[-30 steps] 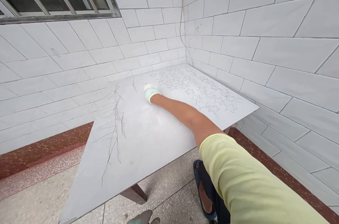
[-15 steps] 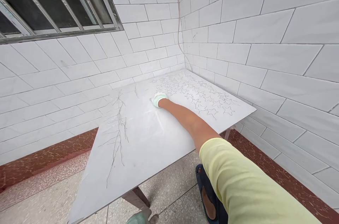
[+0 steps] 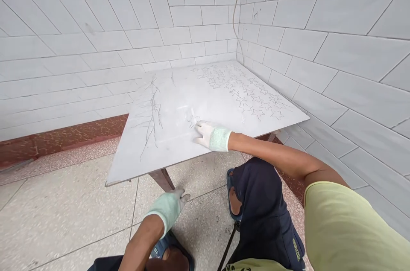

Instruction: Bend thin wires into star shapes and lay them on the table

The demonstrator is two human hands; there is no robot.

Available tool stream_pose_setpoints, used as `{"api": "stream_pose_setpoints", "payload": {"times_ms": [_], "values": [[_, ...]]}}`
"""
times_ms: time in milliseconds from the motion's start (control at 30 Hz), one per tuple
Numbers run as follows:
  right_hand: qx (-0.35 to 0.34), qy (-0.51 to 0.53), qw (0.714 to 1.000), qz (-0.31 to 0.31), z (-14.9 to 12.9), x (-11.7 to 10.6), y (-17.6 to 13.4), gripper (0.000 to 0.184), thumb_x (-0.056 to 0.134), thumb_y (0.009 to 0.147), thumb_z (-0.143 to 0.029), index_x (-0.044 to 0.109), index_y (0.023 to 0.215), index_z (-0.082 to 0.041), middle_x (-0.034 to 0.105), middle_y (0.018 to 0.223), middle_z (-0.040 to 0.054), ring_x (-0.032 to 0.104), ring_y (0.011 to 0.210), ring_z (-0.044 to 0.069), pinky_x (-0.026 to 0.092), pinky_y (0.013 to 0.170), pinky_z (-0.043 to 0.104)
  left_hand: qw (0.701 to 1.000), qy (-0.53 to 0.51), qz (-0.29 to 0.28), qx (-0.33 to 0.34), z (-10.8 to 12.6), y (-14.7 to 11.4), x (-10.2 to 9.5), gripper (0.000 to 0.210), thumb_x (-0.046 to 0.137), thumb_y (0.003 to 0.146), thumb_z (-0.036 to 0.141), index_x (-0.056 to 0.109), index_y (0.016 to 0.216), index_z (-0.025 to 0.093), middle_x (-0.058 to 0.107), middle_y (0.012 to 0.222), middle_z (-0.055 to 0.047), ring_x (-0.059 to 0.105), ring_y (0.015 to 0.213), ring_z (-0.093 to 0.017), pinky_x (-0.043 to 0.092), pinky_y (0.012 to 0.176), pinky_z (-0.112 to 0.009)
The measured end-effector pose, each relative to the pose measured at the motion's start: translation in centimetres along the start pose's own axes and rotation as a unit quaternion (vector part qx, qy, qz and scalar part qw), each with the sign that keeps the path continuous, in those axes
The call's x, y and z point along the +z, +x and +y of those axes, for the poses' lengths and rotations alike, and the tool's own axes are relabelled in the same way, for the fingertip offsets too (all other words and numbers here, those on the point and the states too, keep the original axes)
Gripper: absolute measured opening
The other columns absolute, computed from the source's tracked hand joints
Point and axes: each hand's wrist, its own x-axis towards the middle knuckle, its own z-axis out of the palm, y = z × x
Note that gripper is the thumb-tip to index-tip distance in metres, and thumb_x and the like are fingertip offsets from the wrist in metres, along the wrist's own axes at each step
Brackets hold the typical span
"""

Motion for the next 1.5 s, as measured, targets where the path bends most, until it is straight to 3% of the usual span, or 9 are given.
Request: {"api": "stream_pose_setpoints", "payload": {"times_ms": [100,300,433,600,767,933,1200,1400,1500], "values": [[-0.019,-0.008,1.000,0.020,-1.6,0.3,-3.4,0.034,0.061,0.108,-0.044,0.067,0.127,-0.016,0.068,0.126,0.0155,0.068,0.110,0.032,0.054,0.099,0.045,0.999,-0.015,0.033,-0.002,0.0,-0.9,0.0,0.053,0.059,0.097,0.070,0.077,0.106,0.021,0.082,0.111,-0.011,0.075,0.113,-0.031,0.053,0.103,-0.047],[-0.035,-0.056,0.997,0.038,-2.6,2.1,-5.5,0.029,0.070,0.103,-0.029,0.067,0.127,-0.012,0.068,0.120,0.0172,0.065,0.113,0.033,0.050,0.101,0.044,0.996,0.003,0.092,-0.002,1.0,0.4,0.1,0.039,0.057,0.099,0.050,0.080,0.110,0.021,0.083,0.122,-0.017,0.074,0.122,-0.035,0.048,0.110,-0.041],[-0.087,-0.107,0.989,0.046,-2.3,3.3,-6.0,0.008,0.064,0.105,-0.013,0.071,0.108,-0.013,0.070,0.104,0.0133,0.065,0.100,0.029,0.049,0.090,0.041,0.985,-0.084,0.149,0.011,2.4,0.9,0.0,0.042,0.052,0.098,0.050,0.081,0.113,0.023,0.084,0.117,-0.012,0.077,0.111,-0.029,0.054,0.106,-0.039],[-0.152,-0.142,0.975,0.080,-1.9,4.1,-6.4,0.019,0.058,0.102,-0.003,0.071,0.097,-0.015,0.069,0.092,0.0092,0.062,0.091,0.025,0.043,0.082,0.036,0.938,-0.295,0.181,0.003,4.5,0.7,-0.6,0.048,0.058,0.091,0.063,0.079,0.095,0.019,0.086,0.100,-0.012,0.079,0.091,-0.029,0.060,0.080,-0.037],[-0.191,-0.155,0.967,0.071,-1.2,4.2,-6.1,0.023,0.053,0.104,-0.003,0.071,0.095,-0.014,0.067,0.088,0.0084,0.058,0.086,0.024,0.040,0.079,0.036,0.915,-0.318,0.247,-0.001,6.1,1.0,-1.2,0.033,0.062,0.094,0.050,0.076,0.088,0.020,0.086,0.094,-0.010,0.080,0.087,-0.027,0.058,0.085,-0.036],[-0.236,-0.148,0.959,0.054,-0.5,4.1,-6.0,0.026,0.047,0.106,-0.004,0.071,0.099,-0.012,0.066,0.091,0.0109,0.056,0.088,0.026,0.040,0.080,0.038,0.906,-0.368,0.208,-0.005,6.2,1.5,-1.2,0.035,0.069,0.095,0.052,0.076,0.086,0.020,0.085,0.092,-0.012,0.081,0.094,-0.029,0.058,0.084,-0.037],[-0.286,-0.131,0.947,0.064,0.2,4.3,-6.0,0.028,0.044,0.110,-0.007,0.070,0.102,-0.011,0.066,0.098,0.0122,0.058,0.095,0.026,0.045,0.090,0.041,0.755,-0.645,0.116,0.022,6.6,4.4,-0.4,0.044,0.091,0.084,0.049,0.075,0.104,0.012,0.084,0.103,-0.019,0.081,0.095,-0.030,0.062,0.098,-0.045],[-0.311,-0.135,0.938,0.071,0.6,4.2,-5.7,0.027,0.045,0.110,-0.008,0.070,0.100,-0.011,0.065,0.095,0.0120,0.059,0.094,0.027,0.049,0.087,0.041,0.692,-0.713,0.115,0.010,7.8,4.9,-0.5,0.024,0.090,0.088,0.030,0.078,0.098,0.012,0.082,0.092,-0.011,0.079,0.084,-0.021,0.065,0.082,-0.033],[-0.318,-0.118,0.938,0.073,0.6,4.3,-5.6,0.027,0.045,0.110,-0.009,0.070,0.098,-0.012,0.066,0.095,0.0112,0.060,0.093,0.026,0.050,0.089,0.043,0.680,-0.724,0.116,0.007,8.1,5.0,-0.7,0.020,0.089,0.088,0.027,0.078,0.096,0.013,0.079,0.083,-0.007,0.074,0.070,-0.017,0.063,0.070,-0.030]]}}
